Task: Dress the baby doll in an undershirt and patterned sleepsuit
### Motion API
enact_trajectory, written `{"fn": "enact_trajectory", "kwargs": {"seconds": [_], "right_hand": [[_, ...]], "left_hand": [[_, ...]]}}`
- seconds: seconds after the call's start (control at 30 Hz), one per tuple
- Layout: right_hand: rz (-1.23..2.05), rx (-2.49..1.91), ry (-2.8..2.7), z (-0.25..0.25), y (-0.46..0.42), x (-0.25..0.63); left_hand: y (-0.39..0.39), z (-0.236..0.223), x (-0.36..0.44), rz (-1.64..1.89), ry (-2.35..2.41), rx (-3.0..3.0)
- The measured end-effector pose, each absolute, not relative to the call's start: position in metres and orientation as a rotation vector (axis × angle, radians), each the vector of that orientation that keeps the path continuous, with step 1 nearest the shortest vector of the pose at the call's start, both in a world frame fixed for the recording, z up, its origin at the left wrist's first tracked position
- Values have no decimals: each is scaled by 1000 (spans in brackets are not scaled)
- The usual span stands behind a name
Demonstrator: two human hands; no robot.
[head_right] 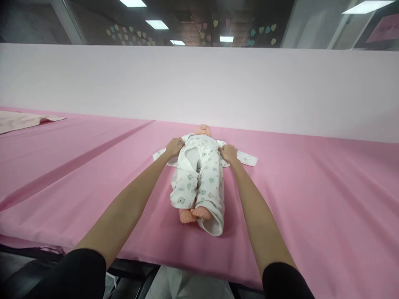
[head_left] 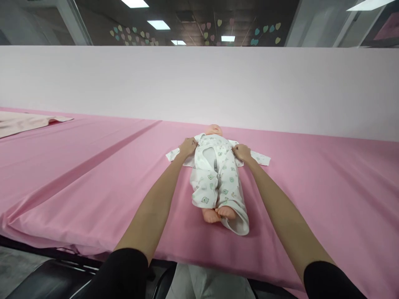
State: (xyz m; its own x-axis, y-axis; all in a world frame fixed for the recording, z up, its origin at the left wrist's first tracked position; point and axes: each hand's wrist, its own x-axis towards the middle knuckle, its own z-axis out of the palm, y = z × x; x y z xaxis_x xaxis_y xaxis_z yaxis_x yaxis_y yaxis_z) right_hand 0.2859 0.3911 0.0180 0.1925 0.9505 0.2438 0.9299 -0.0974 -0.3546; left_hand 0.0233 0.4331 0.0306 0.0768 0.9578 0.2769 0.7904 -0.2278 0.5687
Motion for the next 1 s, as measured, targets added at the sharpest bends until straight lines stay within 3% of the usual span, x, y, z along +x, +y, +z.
{"fn": "enact_trajectory", "kwargs": {"seconds": [0.2, 0.47, 0.63, 0.8, 0.87, 1.0], "right_hand": [[-59, -2132, -1621, 20, 387, 268], [47, -2144, -1652, 30, 382, 271], [-4, -2121, -1642, 71, 362, 257], [264, -2010, -1877, 111, 328, 222], [316, -2017, -2024, 112, 319, 208], [85, -2029, -2096, 102, 318, 193]], "left_hand": [[418, 36, 45, 902, 2019, 1813], [395, 52, 51, 1186, 1766, 1924], [370, 84, 48, 911, 1352, 1998], [341, 109, 53, 507, 1578, 2052], [337, 111, 55, 515, 1513, 2120], [336, 114, 58, 723, 1050, 2139]]}}
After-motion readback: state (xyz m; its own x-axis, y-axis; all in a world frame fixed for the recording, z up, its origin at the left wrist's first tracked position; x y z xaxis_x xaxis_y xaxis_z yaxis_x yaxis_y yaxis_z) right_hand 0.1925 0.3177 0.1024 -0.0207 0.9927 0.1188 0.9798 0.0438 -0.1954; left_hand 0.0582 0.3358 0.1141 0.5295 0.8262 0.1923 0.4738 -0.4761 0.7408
